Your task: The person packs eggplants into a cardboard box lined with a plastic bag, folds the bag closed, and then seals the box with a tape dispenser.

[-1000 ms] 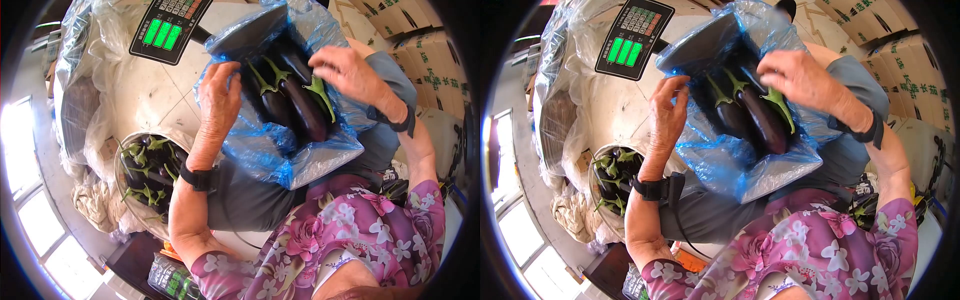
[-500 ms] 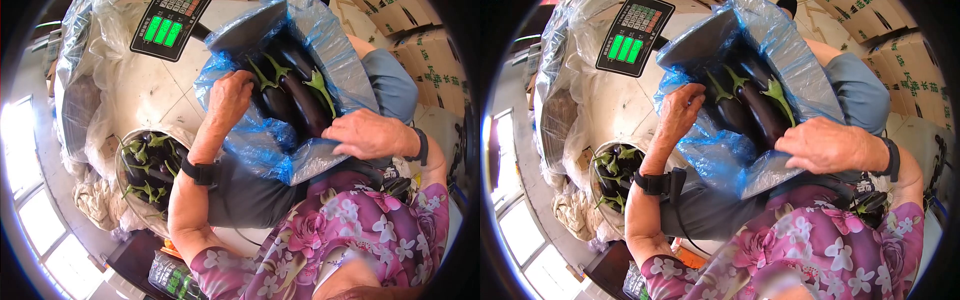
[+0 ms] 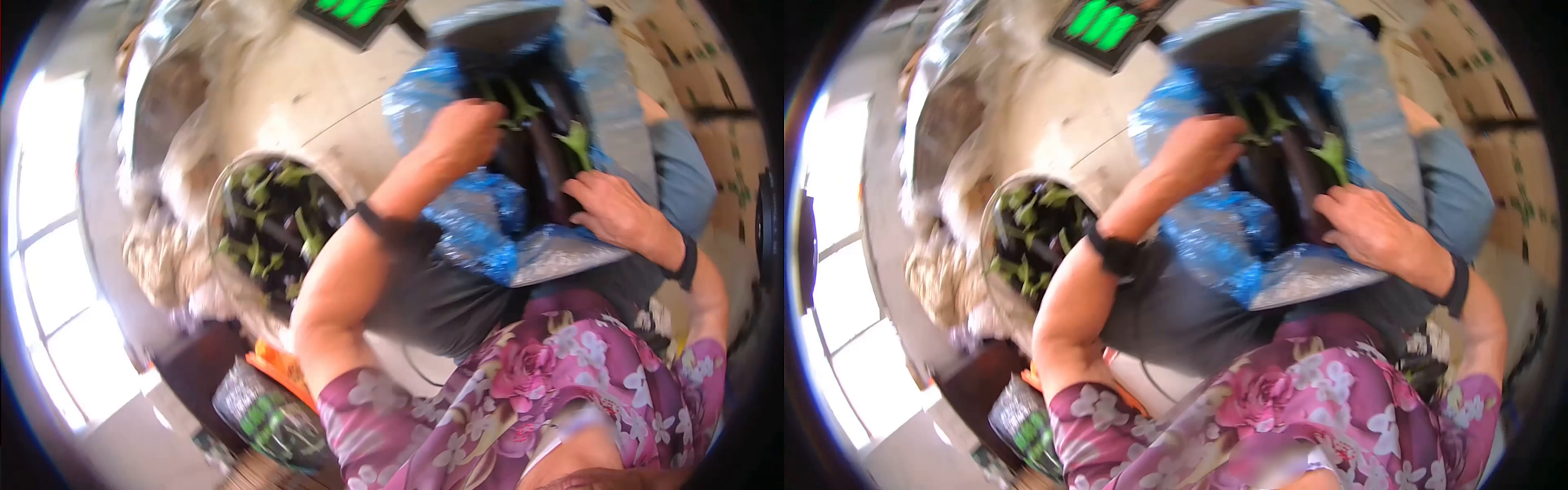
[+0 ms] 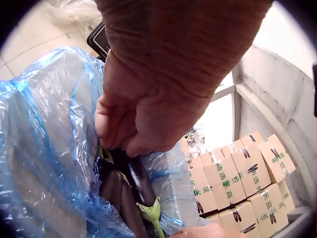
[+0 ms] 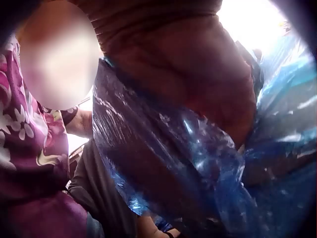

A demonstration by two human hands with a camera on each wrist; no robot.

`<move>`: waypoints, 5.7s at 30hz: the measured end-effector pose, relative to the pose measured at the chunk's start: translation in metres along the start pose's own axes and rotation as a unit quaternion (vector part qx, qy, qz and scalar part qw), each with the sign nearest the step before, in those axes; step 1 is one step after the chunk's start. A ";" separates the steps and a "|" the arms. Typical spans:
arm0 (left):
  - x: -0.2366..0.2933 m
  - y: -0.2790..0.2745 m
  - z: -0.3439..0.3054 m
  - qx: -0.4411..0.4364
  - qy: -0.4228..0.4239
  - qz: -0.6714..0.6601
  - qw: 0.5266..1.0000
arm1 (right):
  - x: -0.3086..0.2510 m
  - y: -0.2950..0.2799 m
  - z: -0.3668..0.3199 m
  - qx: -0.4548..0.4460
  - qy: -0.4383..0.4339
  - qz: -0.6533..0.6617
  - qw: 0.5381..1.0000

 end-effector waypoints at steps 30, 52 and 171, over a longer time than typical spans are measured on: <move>-0.254 0.022 -0.430 0.475 -0.437 -0.108 0.756 | -0.046 0.051 0.032 -0.114 -0.326 -0.382 0.857; -0.384 -0.015 -0.356 0.361 -0.541 -0.034 0.759 | -0.041 0.053 0.031 -0.118 -0.305 -0.372 0.869; 0.025 -0.079 -0.170 0.335 -0.077 -0.454 0.822 | 0.098 0.020 0.021 -0.033 0.279 0.138 0.950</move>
Point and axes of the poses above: each hand's wrist, its own z-axis towards the middle knuckle, its own y-axis out of the palm, x = y × z, the point moved 10 cm from there along z, towards the middle knuckle, and after that the axes turned 6 degrees about -y, right-handed, at the moved point
